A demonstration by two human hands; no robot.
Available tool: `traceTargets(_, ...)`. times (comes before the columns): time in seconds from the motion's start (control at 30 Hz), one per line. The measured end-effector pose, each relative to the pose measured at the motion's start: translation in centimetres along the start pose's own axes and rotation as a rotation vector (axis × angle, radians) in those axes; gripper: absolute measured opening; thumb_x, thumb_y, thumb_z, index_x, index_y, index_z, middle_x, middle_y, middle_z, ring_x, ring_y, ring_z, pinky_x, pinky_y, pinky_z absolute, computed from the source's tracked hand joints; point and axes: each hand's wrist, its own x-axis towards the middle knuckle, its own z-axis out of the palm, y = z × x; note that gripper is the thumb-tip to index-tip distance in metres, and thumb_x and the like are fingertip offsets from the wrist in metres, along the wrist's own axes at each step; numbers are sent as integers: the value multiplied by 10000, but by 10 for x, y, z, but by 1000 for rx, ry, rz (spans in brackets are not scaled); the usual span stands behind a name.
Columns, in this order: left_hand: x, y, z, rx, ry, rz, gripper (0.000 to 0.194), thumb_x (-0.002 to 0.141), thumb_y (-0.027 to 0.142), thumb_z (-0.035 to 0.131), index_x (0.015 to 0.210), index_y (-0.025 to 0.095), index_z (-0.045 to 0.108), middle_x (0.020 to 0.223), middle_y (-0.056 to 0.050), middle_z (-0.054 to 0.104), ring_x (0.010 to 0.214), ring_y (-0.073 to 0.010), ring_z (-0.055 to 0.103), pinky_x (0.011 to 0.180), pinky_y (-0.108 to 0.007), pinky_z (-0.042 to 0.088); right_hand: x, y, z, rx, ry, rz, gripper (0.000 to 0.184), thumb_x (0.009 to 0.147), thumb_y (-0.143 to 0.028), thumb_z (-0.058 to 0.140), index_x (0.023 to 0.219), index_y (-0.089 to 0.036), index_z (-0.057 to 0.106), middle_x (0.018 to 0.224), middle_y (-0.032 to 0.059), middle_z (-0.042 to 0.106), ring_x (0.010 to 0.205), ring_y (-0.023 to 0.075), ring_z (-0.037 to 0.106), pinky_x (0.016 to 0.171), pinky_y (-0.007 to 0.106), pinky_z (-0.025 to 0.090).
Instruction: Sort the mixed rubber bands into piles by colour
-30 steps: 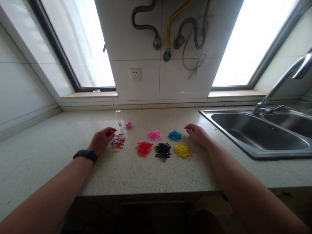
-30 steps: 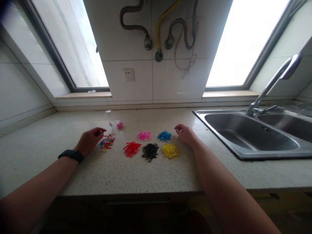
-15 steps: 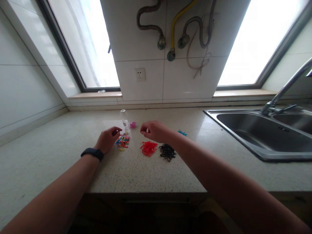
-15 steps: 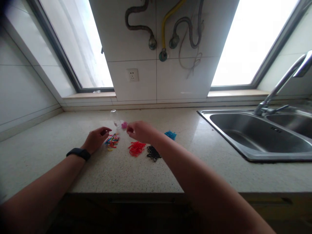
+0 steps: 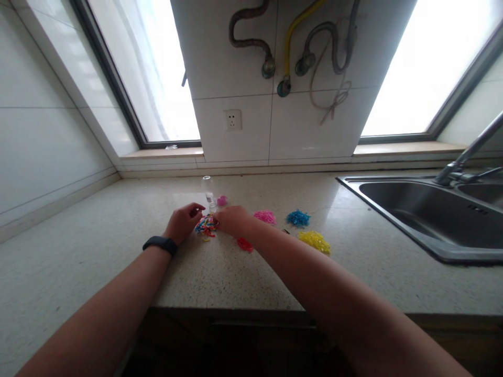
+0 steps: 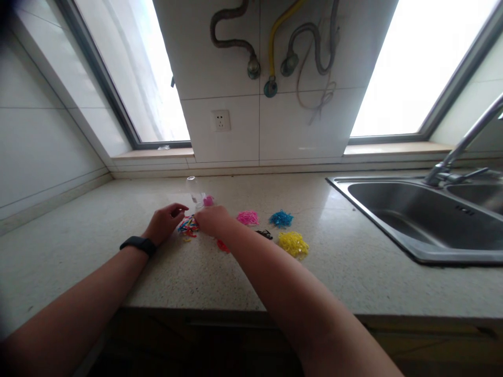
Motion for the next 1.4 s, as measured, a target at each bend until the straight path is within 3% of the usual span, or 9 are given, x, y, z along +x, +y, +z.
traceTargets(0.57, 0, 0, 0, 1, -16, -3, 296, 832, 336, 548, 992, 174, 736, 646, 6, 610, 603, -135, 536, 601, -244, 393, 1, -2, 9, -38, 71, -30, 317, 963, -271, 423, 1088, -147, 687, 1071, 153, 718, 970, 286, 693, 775, 410, 555)
traceTargets(0.77, 0, 0, 0, 6, -9, -7, 294, 823, 329, 546, 982, 172, 738, 639, 9, 600, 595, -135, 531, 596, -246, 389, 2, -3, 10, -38, 73, -40, 338, 971, -274, 409, 1091, -128, 689, 1081, 170, 715, 955, 285, 695, 771, 396, 549)
traceTargets(0.93, 0, 3, -2, 1, -7, -10, 299, 825, 333, 545, 987, 174, 739, 626, 17, 576, 585, -129, 513, 594, -245, 379, -4, 0, 5, 17, 91, -8, 289, 940, -294, 479, 1072, -160, 698, 1072, 133, 717, 963, 261, 681, 784, 345, 515)
traceTargets(1.1, -2, 5, -2, -15, -2, -19, 303, 831, 350, 540, 978, 172, 737, 592, 27, 541, 558, -127, 480, 569, -241, 363, -26, 23, -11, 296, 228, 10, 184, 885, -273, 576, 964, -175, 711, 930, 67, 724, 831, 166, 647, 734, 260, 436)
traceTargets(1.27, -2, 3, -1, -13, -7, -22, 301, 835, 362, 539, 965, 175, 736, 592, 22, 551, 565, -133, 496, 567, -239, 368, -70, 59, -30, 869, 440, 106, 180, 821, -312, 649, 874, -143, 681, 727, 20, 652, 643, 109, 553, 611, 237, 424)
traceTargets(1.4, -2, 0, 0, -4, -19, -22, 306, 824, 369, 545, 970, 174, 731, 596, 22, 567, 560, -135, 503, 570, -239, 375, -111, 84, -42, 1285, 563, 162, 222, 785, -384, 690, 849, -177, 642, 834, 34, 671, 656, 102, 568, 585, 240, 461)
